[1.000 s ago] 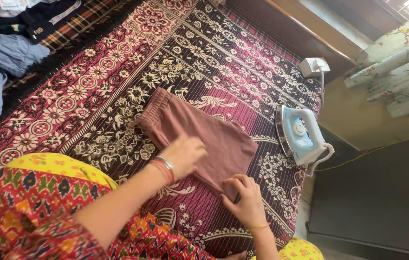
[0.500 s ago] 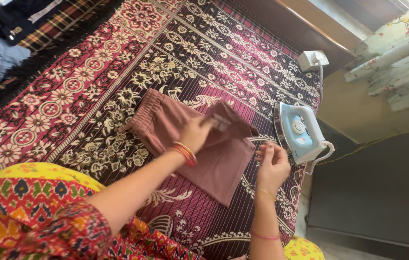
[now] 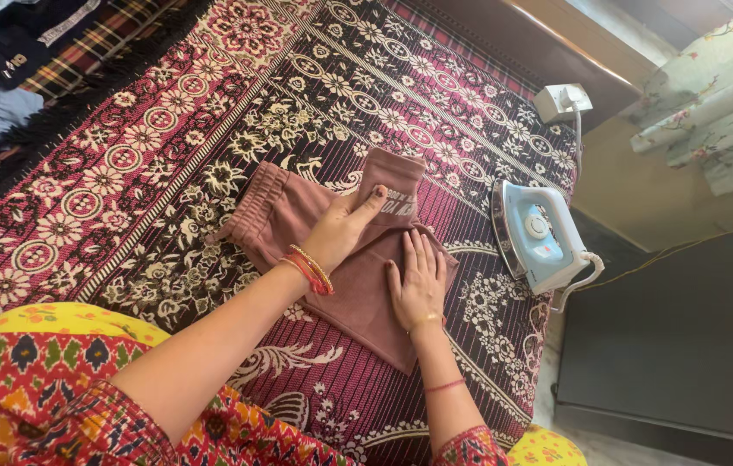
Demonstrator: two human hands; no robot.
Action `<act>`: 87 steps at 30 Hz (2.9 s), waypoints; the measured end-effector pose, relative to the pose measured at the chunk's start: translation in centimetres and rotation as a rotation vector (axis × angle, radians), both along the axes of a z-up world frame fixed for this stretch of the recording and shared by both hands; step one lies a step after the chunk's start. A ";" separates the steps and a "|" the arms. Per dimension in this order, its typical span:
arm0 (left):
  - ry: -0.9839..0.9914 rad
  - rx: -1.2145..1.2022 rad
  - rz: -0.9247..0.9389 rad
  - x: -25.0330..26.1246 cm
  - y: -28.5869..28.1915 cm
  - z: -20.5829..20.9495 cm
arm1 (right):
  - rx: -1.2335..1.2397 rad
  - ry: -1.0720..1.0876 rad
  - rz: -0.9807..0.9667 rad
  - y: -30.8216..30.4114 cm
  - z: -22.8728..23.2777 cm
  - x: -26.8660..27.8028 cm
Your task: The person irons a pair of brown shorts and a grey polo shirt on a patterned bedspread. They smooth the garments by hand, use a steam iron to press the fabric, and fold the shorts after ironing. The shirt is laid flat and ironed across the body and collar area.
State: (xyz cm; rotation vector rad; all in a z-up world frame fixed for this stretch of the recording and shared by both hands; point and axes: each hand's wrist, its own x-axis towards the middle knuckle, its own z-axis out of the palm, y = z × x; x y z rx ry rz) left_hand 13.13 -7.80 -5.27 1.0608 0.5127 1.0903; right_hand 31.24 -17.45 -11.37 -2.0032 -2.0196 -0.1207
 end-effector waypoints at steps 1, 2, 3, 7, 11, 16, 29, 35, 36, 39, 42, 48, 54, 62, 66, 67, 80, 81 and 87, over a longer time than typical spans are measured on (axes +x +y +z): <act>0.048 -0.033 -0.027 0.0 -0.4 0.3 | -0.003 -0.029 -0.018 0.2 -0.1 0.0; 0.096 -0.065 -0.054 0.0 -0.7 0.5 | -0.003 -0.034 -0.050 0.3 -0.2 -0.1; 0.143 -0.095 -0.082 0.0 -0.9 0.7 | -0.001 -0.040 -0.083 0.6 -0.3 -0.1; 0.118 -0.012 -0.161 -0.2 -1.4 0.8 | -0.008 -0.028 -0.155 1.4 -0.9 -0.2; 0.178 0.066 -0.311 -0.2 -1.7 -0.2 | -0.018 -0.056 -0.186 2.2 -2.5 0.9; 0.266 0.089 -0.465 0.7 -2.7 -1.5 | -0.115 -0.189 -0.232 3.4 -6.7 3.1; 1.049 0.644 0.057 4.2 -3.4 -3.5 | 0.443 0.357 -0.655 -0.4 -8.3 6.9; 1.216 0.620 0.190 10.4 3.0 -6.5 | 0.447 0.331 -0.711 -0.8 -6.5 6.0; 1.294 0.602 0.107 10.9 3.8 -6.6 | 0.427 0.363 -0.723 -0.8 -6.1 5.9; 1.260 0.675 -0.130 11.8 5.8 -6.8 | 0.434 0.467 -0.702 -1.0 -5.0 5.5; 1.185 0.819 -0.302 11.6 7.6 -6.8 | 0.411 0.546 -0.698 -1.3 -3.9 5.7; 1.399 1.212 -0.326 12.4 9.8 -5.9 | 0.328 0.612 -0.666 -2.0 -2.3 6.9; 1.399 1.414 -0.264 12.8 9.4 -5.9 | 0.335 0.598 -0.668 -2.0 -2.4 7.2; 1.404 1.300 -0.225 12.7 7.4 -4.5 | 0.247 0.521 -0.638 -2.0 -2.0 7.7; 1.349 1.143 -0.226 12.5 6.7 -3.3 | 0.067 0.508 -0.529 -2.7 -0.4 8.4; 1.341 1.096 -0.229 12.5 6.8 -3.3 | -0.010 0.508 -0.509 -3.2 0.0 8.6; 1.141 0.751 -0.303 12.7 8.2 -7.6 | -0.610 0.582 -0.277 -11.8 3.0 5.1; 1.099 0.752 -0.273 12.6 8.3 -7.9 | -0.648 0.544 -0.264 -11.9 3.0 5.1; 1.036 0.713 -0.134 12.2 8.2 -8.5 | -0.663 0.478 -0.192 -13.0 2.9 4.9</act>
